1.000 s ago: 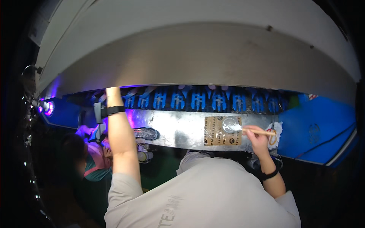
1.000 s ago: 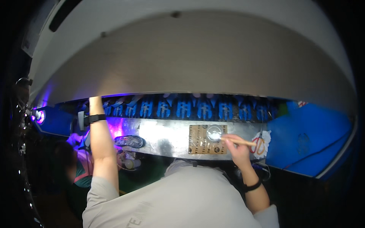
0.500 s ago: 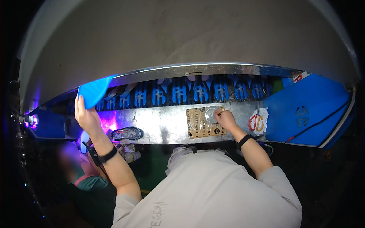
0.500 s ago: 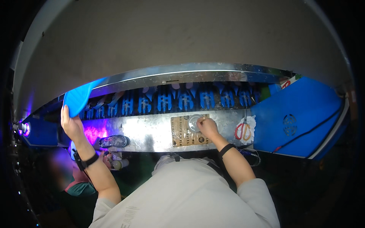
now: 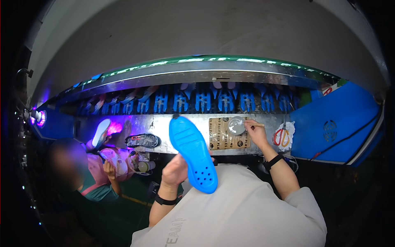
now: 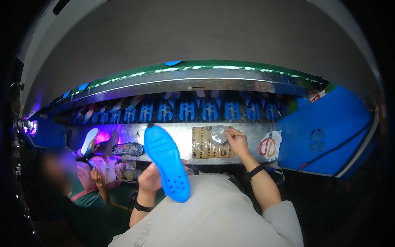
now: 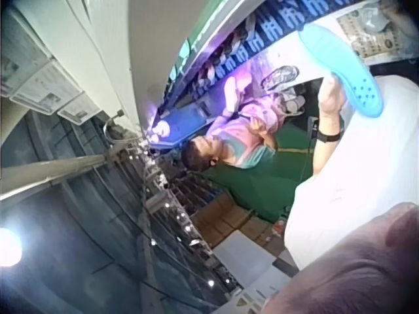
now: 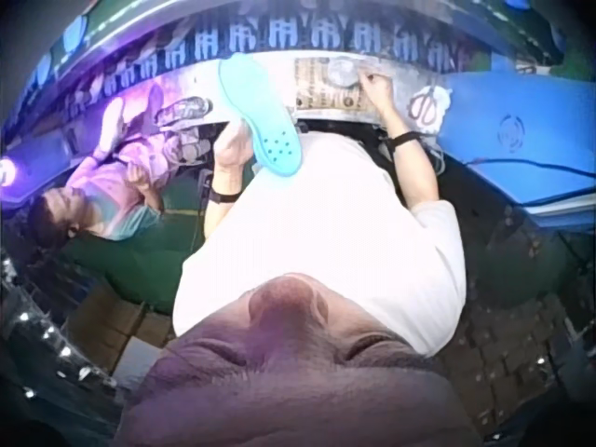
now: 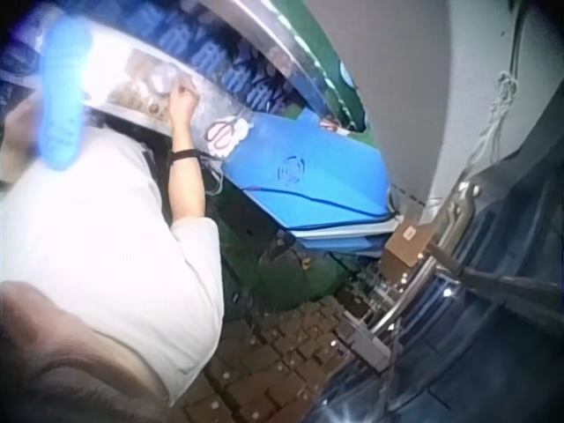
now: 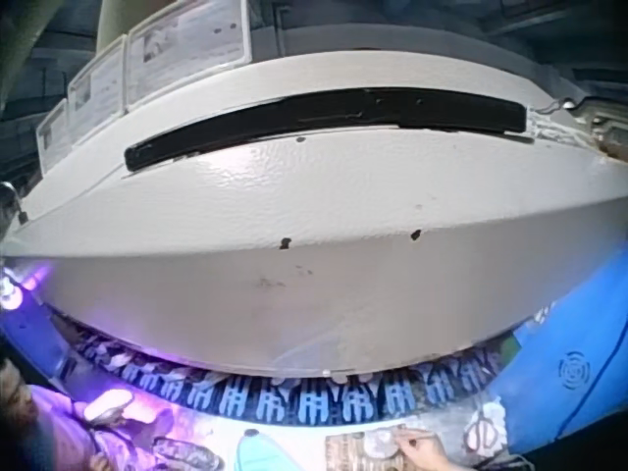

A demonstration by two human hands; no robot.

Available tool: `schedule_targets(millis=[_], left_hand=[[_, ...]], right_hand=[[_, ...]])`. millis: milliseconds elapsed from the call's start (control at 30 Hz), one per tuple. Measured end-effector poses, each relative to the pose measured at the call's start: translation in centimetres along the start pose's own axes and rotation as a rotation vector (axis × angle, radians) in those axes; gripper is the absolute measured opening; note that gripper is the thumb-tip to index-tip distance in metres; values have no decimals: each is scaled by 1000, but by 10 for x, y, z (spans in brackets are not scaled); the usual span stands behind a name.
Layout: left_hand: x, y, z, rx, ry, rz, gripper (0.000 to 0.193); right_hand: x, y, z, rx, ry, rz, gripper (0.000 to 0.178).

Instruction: The worker applies adhesive to blue shoe soles using a brush in an industrial assembly line.

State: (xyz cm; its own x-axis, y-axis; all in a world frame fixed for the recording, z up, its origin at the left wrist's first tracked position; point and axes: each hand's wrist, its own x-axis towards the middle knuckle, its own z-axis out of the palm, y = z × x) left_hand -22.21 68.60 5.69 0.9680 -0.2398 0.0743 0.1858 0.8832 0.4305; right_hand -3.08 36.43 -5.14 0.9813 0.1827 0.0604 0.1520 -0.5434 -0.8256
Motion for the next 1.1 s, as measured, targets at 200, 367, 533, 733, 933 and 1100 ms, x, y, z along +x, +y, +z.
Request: schedule_targets(millis=[200, 367, 533, 733, 933, 1100], left_hand=[[-11, -16, -10, 144, 214, -15, 85], [-4, -2, -1, 214, 182, -3, 83], [-1, 1, 1, 273, 159, -40, 85], [2, 0, 10, 304, 146, -80, 89], [3, 10, 16, 315, 165, -50, 89], [4, 13, 18, 334, 163, -59, 88]], right_hand=[[-8, -24, 0, -30, -53, 79, 20], [-16, -109, -11, 455, -169, -32, 18], [-15, -187, -28, 437, -244, -311, 18], [-3, -207, -25, 270, -285, -526, 18], [-6, -203, -31, 228, -335, -599, 19], [-2, -208, -37, 264, -406, -574, 18]])
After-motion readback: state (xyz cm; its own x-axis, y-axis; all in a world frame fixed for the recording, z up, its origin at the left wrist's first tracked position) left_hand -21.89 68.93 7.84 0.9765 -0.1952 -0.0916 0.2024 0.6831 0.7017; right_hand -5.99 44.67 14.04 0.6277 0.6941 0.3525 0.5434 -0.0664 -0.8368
